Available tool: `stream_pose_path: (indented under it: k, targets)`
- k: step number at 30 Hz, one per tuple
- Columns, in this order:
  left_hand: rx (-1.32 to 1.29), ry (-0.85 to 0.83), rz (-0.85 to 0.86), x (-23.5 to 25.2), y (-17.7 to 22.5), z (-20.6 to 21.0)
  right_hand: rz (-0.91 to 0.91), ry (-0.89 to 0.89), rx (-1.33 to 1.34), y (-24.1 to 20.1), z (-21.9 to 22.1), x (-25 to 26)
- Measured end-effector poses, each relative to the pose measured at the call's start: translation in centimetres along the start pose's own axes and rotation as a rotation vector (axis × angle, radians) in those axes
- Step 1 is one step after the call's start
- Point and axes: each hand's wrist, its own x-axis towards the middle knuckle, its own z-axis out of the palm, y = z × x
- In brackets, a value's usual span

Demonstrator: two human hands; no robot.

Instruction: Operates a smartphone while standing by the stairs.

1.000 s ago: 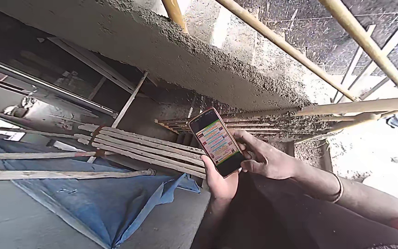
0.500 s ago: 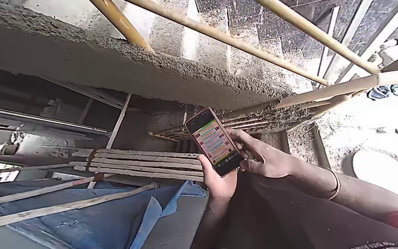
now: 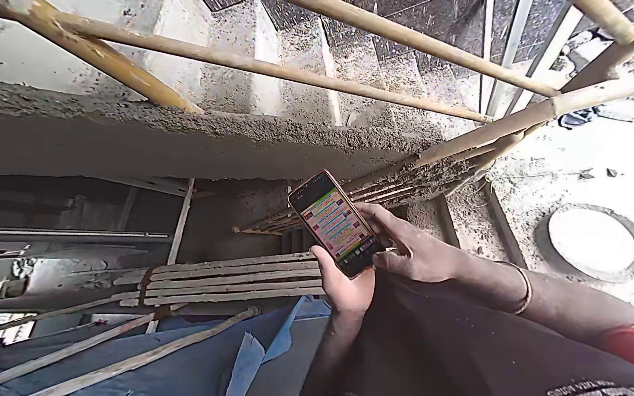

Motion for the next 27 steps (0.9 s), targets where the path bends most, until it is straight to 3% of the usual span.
stream_pose_path:
  k: [27]
  targets:
    - [0.047,-0.019,-0.050,1.8,-3.4,3.3,-0.063,0.033,0.085,-1.2,-4.5,-2.0]
